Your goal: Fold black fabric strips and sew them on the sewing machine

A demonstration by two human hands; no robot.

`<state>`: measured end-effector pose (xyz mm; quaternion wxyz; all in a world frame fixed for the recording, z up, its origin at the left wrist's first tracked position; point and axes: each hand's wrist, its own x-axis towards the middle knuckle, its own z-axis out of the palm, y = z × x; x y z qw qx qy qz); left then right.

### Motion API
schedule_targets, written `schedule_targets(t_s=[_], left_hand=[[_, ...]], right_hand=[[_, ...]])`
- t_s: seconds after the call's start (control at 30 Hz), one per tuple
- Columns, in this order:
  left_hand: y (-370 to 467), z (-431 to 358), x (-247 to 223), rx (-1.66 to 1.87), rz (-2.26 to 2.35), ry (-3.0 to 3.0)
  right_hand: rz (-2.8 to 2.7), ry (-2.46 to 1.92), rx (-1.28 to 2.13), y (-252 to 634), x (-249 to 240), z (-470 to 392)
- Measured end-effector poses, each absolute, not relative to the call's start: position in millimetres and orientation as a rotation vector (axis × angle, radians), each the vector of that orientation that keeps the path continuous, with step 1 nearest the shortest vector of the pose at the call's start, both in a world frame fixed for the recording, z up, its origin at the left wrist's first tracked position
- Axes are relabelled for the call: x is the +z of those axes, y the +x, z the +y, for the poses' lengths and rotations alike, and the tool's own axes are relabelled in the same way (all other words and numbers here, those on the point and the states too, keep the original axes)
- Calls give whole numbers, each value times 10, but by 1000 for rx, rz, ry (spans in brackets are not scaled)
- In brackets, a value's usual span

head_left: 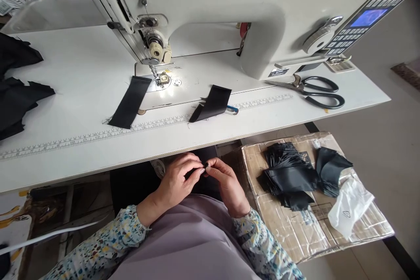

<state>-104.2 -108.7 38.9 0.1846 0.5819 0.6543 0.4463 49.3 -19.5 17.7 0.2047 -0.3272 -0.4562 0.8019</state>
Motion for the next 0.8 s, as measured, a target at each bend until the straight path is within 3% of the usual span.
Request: schedule_targets(t_s=[0.37, 0.8], left_hand=[[-1139, -1090, 467, 1229, 1612, 754], [-1075, -1109, 491, 1169, 1678, 674]], right_hand=[[-1101, -856, 2387, 511, 142, -170], [-1481, -922, 2063, 482, 289, -197]])
